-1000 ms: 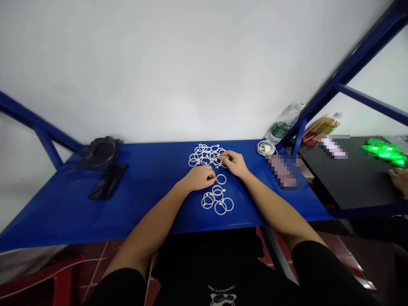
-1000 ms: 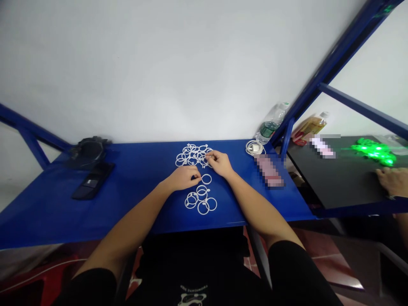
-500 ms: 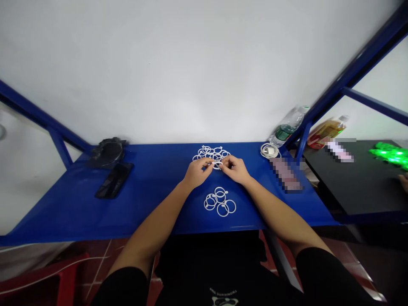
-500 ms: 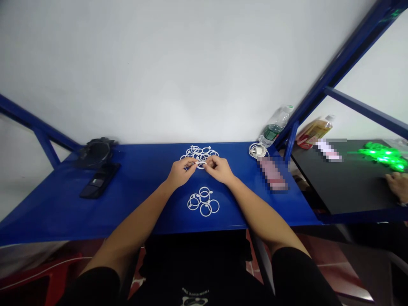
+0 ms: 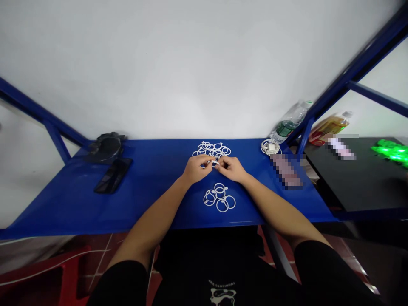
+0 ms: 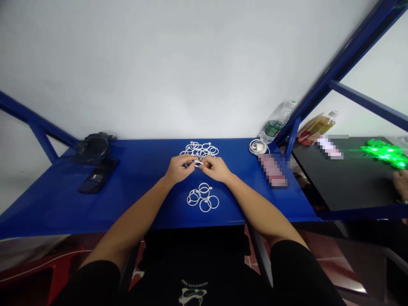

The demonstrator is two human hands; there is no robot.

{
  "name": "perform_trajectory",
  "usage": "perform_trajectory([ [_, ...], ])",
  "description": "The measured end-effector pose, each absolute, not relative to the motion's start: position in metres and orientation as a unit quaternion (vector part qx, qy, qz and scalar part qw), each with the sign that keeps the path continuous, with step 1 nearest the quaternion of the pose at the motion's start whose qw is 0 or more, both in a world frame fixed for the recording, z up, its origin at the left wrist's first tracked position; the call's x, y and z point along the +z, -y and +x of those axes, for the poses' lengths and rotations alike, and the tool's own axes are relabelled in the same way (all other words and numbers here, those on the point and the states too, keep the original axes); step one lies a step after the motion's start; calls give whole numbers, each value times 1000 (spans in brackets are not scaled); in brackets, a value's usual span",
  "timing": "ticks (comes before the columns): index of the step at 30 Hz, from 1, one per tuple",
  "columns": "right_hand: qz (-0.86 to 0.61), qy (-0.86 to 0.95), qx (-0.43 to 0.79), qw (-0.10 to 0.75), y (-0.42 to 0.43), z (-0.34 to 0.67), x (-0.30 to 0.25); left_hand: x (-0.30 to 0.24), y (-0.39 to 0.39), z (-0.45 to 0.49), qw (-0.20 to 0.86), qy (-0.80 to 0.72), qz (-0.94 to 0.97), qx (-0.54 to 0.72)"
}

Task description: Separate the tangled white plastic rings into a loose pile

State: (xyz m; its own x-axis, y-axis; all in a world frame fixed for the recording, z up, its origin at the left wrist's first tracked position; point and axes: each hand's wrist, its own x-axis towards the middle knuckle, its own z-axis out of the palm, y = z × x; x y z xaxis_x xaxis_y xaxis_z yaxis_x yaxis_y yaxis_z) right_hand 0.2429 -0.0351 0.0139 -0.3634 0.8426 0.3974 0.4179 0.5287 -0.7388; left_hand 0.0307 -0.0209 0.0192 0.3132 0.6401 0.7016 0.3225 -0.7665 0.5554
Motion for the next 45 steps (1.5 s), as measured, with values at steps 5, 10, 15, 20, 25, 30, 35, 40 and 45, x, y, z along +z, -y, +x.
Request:
perform_trajectory([
  [5,-398,802,262,360,37,240,15,19,21,30,173,-331,795,479],
  [10,-386,815,248,355,38,238,14,21,21,30,180,-295,815,466],
  [15,-382,816,244,359,38,238,14,19,20,31,183,-276,821,464],
  [20,-381,817,250,353,37,239,12,17,17,29,188,-278,835,436],
  [25,-421,790,215,390,35,243,12,18,19,29,167,-311,797,491],
  [30,-513,738,84,429,25,255,11,22,21,26,159,-342,802,464],
  [35,-545,753,89,357,19,261,12,27,30,29,191,-289,886,308],
  [40,-541,730,135,395,19,259,9,22,37,37,227,-281,917,167],
  [45,-523,726,166,413,16,259,4,16,32,37,202,-287,920,176],
])
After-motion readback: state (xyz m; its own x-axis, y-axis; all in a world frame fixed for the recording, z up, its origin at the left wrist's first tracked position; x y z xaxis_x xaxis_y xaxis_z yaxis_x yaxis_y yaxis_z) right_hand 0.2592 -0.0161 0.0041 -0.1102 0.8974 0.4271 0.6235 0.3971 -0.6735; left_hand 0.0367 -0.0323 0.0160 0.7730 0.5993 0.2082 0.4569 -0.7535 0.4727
